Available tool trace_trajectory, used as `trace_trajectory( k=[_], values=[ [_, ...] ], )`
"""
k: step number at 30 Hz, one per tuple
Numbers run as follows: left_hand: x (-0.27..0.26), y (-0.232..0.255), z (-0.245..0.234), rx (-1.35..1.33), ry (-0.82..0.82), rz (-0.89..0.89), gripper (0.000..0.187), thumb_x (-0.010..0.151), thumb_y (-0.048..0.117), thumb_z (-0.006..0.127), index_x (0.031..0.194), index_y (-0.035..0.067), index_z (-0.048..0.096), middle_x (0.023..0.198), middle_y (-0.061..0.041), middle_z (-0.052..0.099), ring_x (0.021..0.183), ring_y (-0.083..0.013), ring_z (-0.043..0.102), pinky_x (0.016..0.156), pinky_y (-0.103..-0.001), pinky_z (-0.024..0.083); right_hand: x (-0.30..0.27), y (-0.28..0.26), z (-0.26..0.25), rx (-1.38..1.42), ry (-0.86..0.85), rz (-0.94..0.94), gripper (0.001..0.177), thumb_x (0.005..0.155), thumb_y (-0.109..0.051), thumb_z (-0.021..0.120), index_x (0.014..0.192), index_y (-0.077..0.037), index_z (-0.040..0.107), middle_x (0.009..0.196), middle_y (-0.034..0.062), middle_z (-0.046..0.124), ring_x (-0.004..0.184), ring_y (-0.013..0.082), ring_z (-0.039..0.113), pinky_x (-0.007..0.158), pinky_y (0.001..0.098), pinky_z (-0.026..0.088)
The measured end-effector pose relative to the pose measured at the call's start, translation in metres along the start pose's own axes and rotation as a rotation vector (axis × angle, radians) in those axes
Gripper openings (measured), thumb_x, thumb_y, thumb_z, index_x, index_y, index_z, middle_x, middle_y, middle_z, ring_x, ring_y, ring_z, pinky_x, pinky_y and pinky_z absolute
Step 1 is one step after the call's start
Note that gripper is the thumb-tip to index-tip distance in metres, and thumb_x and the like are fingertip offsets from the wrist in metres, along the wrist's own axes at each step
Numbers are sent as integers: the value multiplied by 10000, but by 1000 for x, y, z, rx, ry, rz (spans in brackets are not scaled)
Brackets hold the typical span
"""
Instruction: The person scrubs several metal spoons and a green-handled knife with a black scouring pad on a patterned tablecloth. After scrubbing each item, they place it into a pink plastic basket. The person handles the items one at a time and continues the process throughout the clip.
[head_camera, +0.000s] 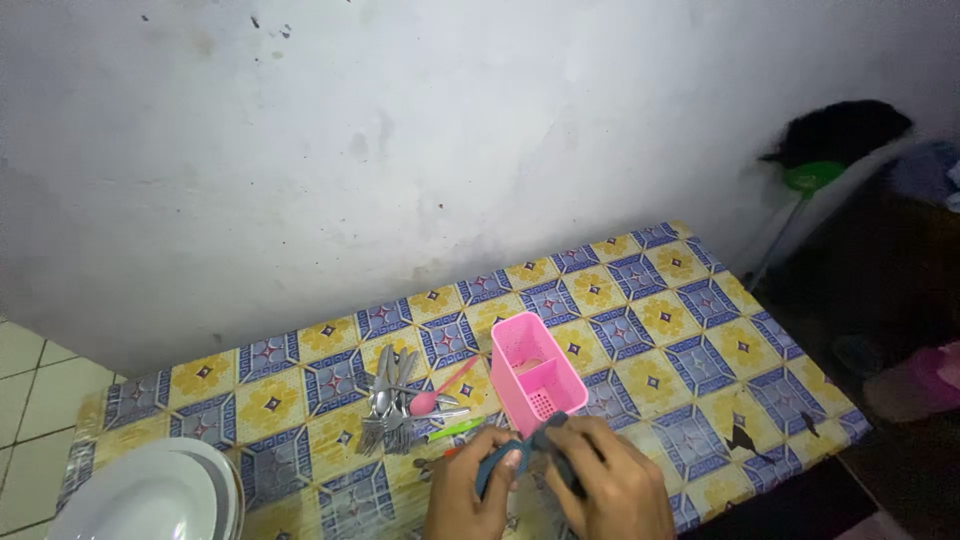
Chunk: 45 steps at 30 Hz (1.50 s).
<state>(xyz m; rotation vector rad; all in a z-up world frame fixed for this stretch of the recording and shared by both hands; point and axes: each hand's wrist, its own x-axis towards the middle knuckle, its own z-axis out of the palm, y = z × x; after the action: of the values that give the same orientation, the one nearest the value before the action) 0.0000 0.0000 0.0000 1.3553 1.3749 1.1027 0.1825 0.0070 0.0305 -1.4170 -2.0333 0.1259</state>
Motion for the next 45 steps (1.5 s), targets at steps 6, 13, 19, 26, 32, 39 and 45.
trace_trajectory(
  k=[6, 13, 19, 26, 32, 39, 45],
  values=[
    [-3, -1, 4, 3, -28, -150, 145, 935, 149, 638, 1039, 98, 725, 652, -9, 704, 591, -87, 730, 569, -269, 511, 11, 17, -10, -199, -176, 31, 252, 715, -171, 824, 958, -185, 762, 1065, 10, 679, 658, 171, 737, 548, 345, 634],
    [-7, 3, 4, 77, 50, 99, 159, 881, 143, 642, 1005, 103, 734, 626, -15, 670, 507, -113, 520, 487, -295, 415, 5, -8, -7, -231, -121, -108, 178, 734, -164, 790, 910, -171, 758, 1016, 33, 653, 565, 196, 686, 525, 368, 595],
    [-6, 7, 3, 88, 5, 40, 171, 883, 119, 618, 1024, 104, 713, 608, -21, 674, 517, -129, 616, 520, -310, 484, 11, 3, -10, -199, -170, 80, 211, 763, -216, 796, 967, -173, 763, 1006, 4, 660, 644, 201, 726, 599, 380, 610],
    [-5, 18, -3, 140, 27, 62, 135, 861, 139, 650, 960, 122, 742, 613, -32, 721, 515, -146, 664, 515, -308, 513, 18, 1, -17, -174, -203, -8, 208, 749, -191, 806, 949, -153, 765, 992, 32, 678, 563, 197, 702, 512, 358, 620],
    [-9, 16, -2, 88, -25, 67, 178, 896, 138, 641, 1053, 111, 719, 749, -37, 771, 614, -124, 704, 572, -287, 543, 10, -18, -18, -197, -188, -54, 299, 713, -176, 786, 1005, -160, 725, 1027, 60, 660, 564, 238, 702, 495, 386, 594],
    [-6, 26, -11, 44, -104, -227, 208, 942, 196, 622, 1102, 151, 748, 599, -7, 654, 533, -104, 597, 535, -295, 443, 22, -3, -36, -81, -105, 203, 206, 734, -195, 815, 934, -158, 780, 930, -13, 709, 553, 150, 670, 524, 304, 563],
    [-6, 10, -9, -236, -144, -349, 230, 1027, 221, 534, 1151, 78, 665, 771, -62, 670, 582, -121, 488, 576, -280, 399, 27, -3, -62, 130, 132, 355, 191, 749, -110, 803, 936, -75, 782, 881, 33, 768, 670, 174, 692, 640, 304, 552]
  ],
)
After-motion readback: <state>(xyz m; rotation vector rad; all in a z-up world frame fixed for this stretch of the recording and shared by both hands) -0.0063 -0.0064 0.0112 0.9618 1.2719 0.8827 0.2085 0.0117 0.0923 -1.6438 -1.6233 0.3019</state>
